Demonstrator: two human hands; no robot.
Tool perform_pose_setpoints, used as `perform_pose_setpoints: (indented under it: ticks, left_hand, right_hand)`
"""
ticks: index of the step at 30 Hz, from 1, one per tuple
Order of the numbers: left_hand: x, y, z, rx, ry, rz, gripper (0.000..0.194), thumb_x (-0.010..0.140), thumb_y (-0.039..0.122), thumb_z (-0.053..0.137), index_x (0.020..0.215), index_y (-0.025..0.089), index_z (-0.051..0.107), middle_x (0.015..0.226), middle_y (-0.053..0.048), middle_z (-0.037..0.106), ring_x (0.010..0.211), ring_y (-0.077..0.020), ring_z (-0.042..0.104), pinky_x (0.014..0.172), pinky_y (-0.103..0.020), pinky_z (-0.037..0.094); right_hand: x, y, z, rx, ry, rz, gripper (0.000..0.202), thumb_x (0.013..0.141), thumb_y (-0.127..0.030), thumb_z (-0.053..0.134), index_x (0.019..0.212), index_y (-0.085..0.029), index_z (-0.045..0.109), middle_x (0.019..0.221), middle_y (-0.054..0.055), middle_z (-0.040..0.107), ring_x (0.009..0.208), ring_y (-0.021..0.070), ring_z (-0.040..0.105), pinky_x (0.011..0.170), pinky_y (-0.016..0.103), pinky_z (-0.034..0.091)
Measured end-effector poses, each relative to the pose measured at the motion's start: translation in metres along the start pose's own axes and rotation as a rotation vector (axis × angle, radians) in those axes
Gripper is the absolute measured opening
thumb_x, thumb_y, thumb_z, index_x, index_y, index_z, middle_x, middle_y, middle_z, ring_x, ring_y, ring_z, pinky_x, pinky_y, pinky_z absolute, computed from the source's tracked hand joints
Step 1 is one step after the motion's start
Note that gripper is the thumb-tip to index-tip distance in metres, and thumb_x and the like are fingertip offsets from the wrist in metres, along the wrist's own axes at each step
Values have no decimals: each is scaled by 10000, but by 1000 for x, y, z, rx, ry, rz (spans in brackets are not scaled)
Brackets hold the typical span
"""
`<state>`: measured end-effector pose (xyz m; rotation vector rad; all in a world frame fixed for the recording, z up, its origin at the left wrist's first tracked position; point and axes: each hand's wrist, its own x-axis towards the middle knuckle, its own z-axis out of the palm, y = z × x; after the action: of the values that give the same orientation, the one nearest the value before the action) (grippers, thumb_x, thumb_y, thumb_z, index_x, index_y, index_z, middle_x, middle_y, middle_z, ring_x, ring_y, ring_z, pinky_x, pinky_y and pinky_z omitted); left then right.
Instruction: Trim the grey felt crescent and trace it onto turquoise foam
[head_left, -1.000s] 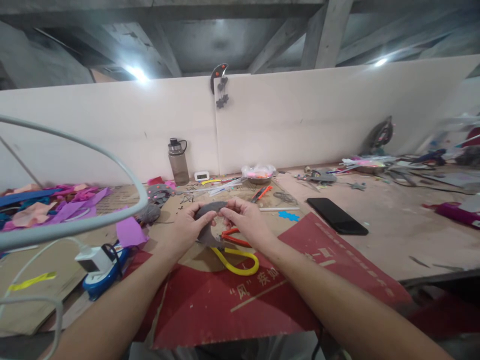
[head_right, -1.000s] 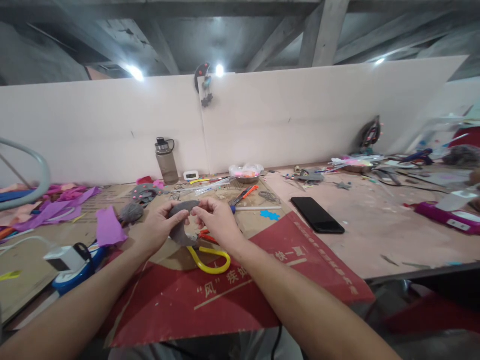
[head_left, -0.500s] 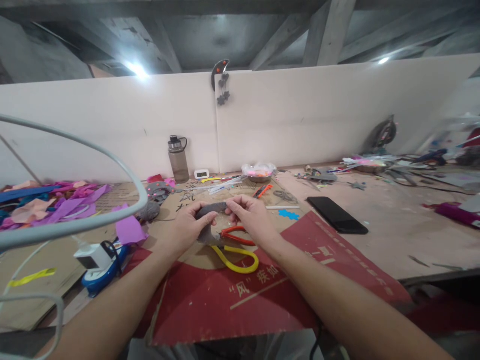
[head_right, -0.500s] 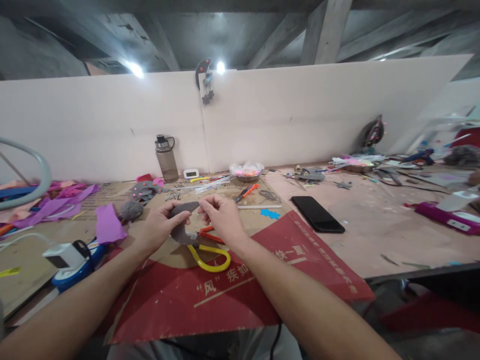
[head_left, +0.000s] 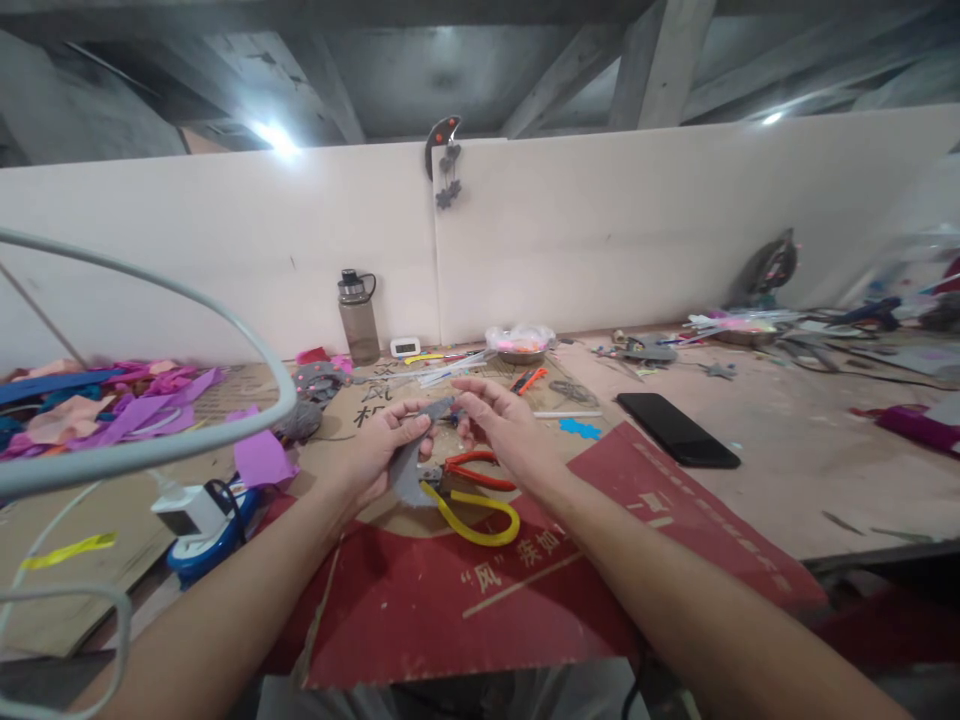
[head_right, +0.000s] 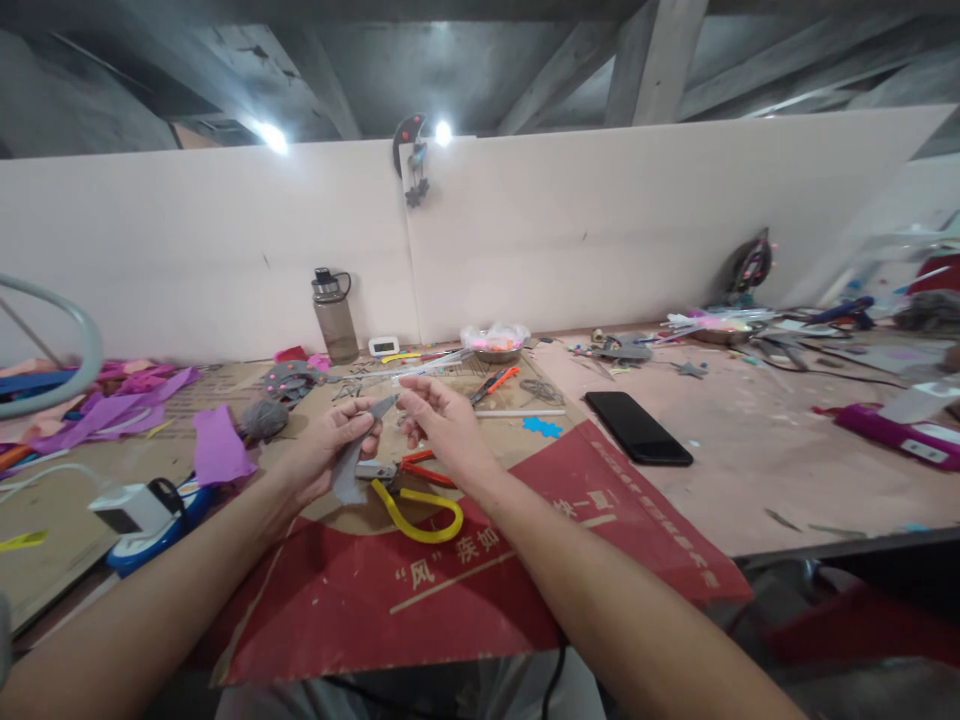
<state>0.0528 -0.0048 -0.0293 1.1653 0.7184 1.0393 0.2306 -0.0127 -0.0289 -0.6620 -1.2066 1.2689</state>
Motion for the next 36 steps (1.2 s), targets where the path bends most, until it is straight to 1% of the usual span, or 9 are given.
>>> perform_pose_setpoints:
  ticks: [4, 7, 11, 14, 18, 22, 26, 31, 36]
  left_hand:
    - [-1, -2, 2, -77, -119, -85, 321, 752, 299, 749, 1011, 157, 622, 614, 19, 535, 456, -50, 462, 435, -156, 378]
    - [-4, -2, 7, -79, -125, -89, 333, 753, 342, 745, 1011, 178, 613, 683, 7, 550, 500, -62, 504, 431, -157, 377]
    - [-8, 1, 10, 230, -130, 0, 376, 730, 366, 760, 1021, 163, 634, 848, -58, 648, 668, -141, 635, 536, -216, 488]
    - [-8, 1, 8, 382, -147, -37, 339, 784, 399, 698, 1006, 143, 679, 913, -99, 700, 724, -179, 672, 642, -275, 542]
    - [-6, 1, 5, 266, -130, -102, 298, 776, 377, 710, 942, 130, 717, 912, -108, 720, 747, -179, 677, 732, -309, 557]
    - [-5, 0, 3, 187, -195, -169, 317, 760, 376, 725, 961, 131, 719, 918, -127, 728, 828, -226, 698, 753, -339, 563]
    - [-6, 0, 5, 206, -192, -197, 296, 732, 384, 746, 900, 141, 723, 872, -124, 732, 836, -247, 707, 721, -336, 569]
    - [-7, 0, 9, 217, -185, -198, 286, 707, 377, 765, 854, 135, 724, 845, -122, 732, 799, -250, 710, 678, -326, 572]
    - [-9, -2, 3, 64, -328, -260, 274, 759, 343, 727, 920, 122, 719, 897, -156, 733, 788, -254, 714, 643, -322, 576]
  right_hand:
    - [-1, -4, 3, -143, -14, -87, 228, 727, -345, 693, 906, -207, 665, 628, -45, 567, 535, 91, 496, 523, 230, 429]
    - [-4, -7, 2, -256, 48, -104, 158, 731, -357, 686, 740, -202, 656, 568, -37, 557, 523, 105, 485, 523, 244, 409]
    - [-5, -7, -1, -405, 93, -169, 160, 742, -336, 677, 660, -202, 647, 595, -25, 572, 565, 118, 484, 556, 255, 387]
    - [-3, -2, -4, -500, 37, -221, 111, 757, -305, 667, 708, -206, 676, 662, -17, 596, 636, 128, 504, 611, 258, 393]
    - [1, 4, -8, -452, -67, -144, 344, 675, -311, 747, 1002, -221, 691, 713, -38, 546, 627, 118, 488, 608, 253, 404]
    - [1, -1, -9, -413, -79, -97, 337, 691, -306, 720, 1018, -226, 709, 739, -29, 558, 652, 117, 494, 628, 252, 407]
    - [-2, -9, -4, -365, -91, -44, 191, 768, -326, 626, 886, -229, 740, 706, -18, 610, 654, 125, 515, 618, 249, 413]
    - [-3, -7, -1, -390, -1, -79, 140, 715, -311, 682, 625, -205, 694, 616, -21, 602, 612, 117, 496, 591, 240, 400]
    - [-3, -3, -5, -17, -94, 137, 406, 724, -535, 663, 954, -206, 720, 658, -47, 491, 496, 59, 318, 431, 188, 265]
